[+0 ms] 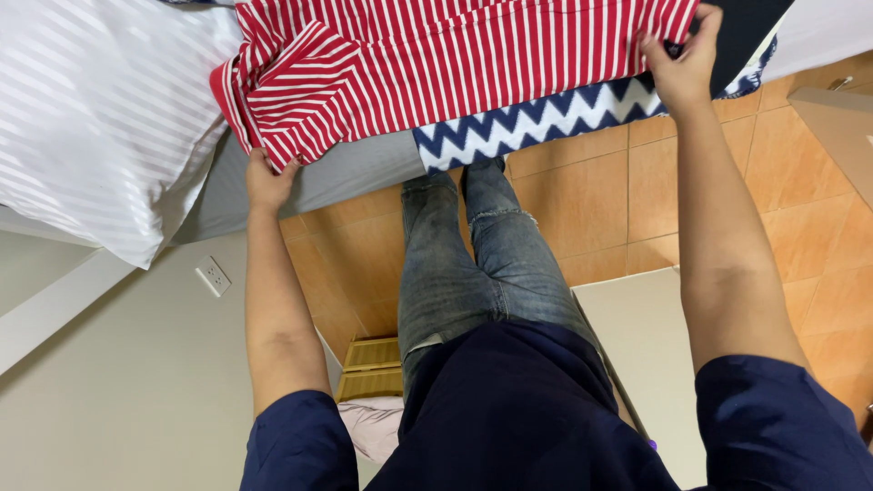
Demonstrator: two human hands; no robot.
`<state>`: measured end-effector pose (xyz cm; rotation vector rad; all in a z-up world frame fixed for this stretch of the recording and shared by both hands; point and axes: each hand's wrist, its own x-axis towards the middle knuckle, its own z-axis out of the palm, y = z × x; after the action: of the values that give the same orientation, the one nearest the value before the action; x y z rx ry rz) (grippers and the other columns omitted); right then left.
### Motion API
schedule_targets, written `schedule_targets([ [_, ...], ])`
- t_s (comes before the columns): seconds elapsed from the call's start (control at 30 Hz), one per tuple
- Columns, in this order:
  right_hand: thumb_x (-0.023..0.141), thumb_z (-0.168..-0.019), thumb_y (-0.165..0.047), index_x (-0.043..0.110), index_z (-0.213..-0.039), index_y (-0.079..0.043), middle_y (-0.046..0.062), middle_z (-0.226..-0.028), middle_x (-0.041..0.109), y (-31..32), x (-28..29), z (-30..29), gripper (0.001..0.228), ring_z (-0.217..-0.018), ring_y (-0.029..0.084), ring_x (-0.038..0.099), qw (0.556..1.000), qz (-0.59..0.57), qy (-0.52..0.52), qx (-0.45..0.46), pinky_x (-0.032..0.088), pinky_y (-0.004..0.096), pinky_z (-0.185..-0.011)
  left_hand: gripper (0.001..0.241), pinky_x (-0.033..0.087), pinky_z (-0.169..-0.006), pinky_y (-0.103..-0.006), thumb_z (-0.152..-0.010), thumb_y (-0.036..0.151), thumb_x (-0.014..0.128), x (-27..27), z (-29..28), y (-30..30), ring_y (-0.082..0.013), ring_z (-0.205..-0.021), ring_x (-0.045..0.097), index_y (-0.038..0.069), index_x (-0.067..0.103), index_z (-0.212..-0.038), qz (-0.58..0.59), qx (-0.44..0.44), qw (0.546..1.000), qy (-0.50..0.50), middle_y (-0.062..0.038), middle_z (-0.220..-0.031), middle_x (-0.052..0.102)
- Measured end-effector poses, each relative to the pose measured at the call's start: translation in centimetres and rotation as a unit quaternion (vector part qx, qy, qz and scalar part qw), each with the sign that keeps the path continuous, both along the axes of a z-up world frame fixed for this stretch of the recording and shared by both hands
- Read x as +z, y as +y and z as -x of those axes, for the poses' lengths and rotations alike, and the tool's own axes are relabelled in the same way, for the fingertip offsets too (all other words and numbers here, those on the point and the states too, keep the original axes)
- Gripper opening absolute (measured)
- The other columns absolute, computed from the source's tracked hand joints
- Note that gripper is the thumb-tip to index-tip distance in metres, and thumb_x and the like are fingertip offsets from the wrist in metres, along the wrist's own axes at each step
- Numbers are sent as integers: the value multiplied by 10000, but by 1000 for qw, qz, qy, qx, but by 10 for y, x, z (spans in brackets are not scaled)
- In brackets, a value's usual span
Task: The recorder folds multiple pieces of clothing, including shorts, a t-shirt, and a polo shirt, on a bed.
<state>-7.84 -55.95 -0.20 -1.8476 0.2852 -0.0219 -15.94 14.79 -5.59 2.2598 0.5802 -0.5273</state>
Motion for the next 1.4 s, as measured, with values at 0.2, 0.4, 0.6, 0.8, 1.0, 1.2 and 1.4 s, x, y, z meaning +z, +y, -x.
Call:
schedule_targets([
  [0.2, 810, -979, -15, 527, -1238, -40, 112, -1188, 713, -34, 6, 3, 384, -995, 120, 737, 987, 7, 155, 48, 636, 252, -797, 500, 499, -845, -386, -861, 104, 854, -12, 12, 30, -265, -928, 709, 10, 541, -1239, -59, -169, 983, -43, -161, -1045, 752],
  [0.4, 757, -1040, 5, 709, -1238, 33, 111, -1199, 751, -60, 40, 2, 205, -1017, 110, 720, 978, -35, 188, 83, 604, 255, -910, 392, 520, -904, -256, -984, 62, 749, 44, 1, 58, -88, -1008, 702, 38, 541, -1315, 127, -43, 988, -75, -62, -1092, 776],
  [0.6, 728, -1062, 37, 713, -1315, 22, 85, -1251, 740, -68, 57, 8, 254, -1078, 93, 709, 975, -123, 161, 92, 601, 255, -1010, 367, 477, -966, -315, -931, 99, 804, 68, 3, 64, -113, -989, 702, 39, 630, -1249, 30, -91, 994, -51, -45, -1059, 777],
  [0.8, 789, -1039, -28, 700, -1251, 15, 75, -1179, 742, -80, 13, 29, 233, -1022, 95, 701, 970, 21, 204, 133, 597, 273, -906, 273, 296, -974, -466, -847, 172, 860, 39, 19, 46, -235, -1008, 627, 109, 716, -1070, -158, -131, 979, 14, -24, -927, 759],
  [1.0, 826, -983, -27, 674, -1243, 18, 107, -1148, 735, -95, -5, 38, 304, -1014, 146, 693, 948, 136, 242, 157, 581, 298, -882, 310, 294, -1044, -459, -841, 139, 812, 25, 34, 52, -225, -1165, 551, 169, 707, -1131, -163, -118, 979, 27, 48, -1011, 747],
  [1.2, 780, -966, -16, 541, -1456, -33, 47, -1248, 710, -94, -27, 24, 545, -1156, 141, 706, 970, -33, 238, 33, 597, 274, -962, 513, 422, -1017, -427, -832, 92, 801, 23, -2, 23, -214, -1097, 582, 77, 615, -1310, -14, -43, 996, -74, -29, -1106, 725],
  [1.4, 891, -935, -47, 565, -1366, -54, 37, -1073, 679, -58, -27, -3, 540, -967, 125, 685, 978, 152, 139, 20, 601, 287, -805, 653, 534, -988, -310, -925, 95, 887, -62, -41, 15, -180, -1151, 636, -36, 466, -1407, 137, 87, 969, -188, -118, -1258, 652],
])
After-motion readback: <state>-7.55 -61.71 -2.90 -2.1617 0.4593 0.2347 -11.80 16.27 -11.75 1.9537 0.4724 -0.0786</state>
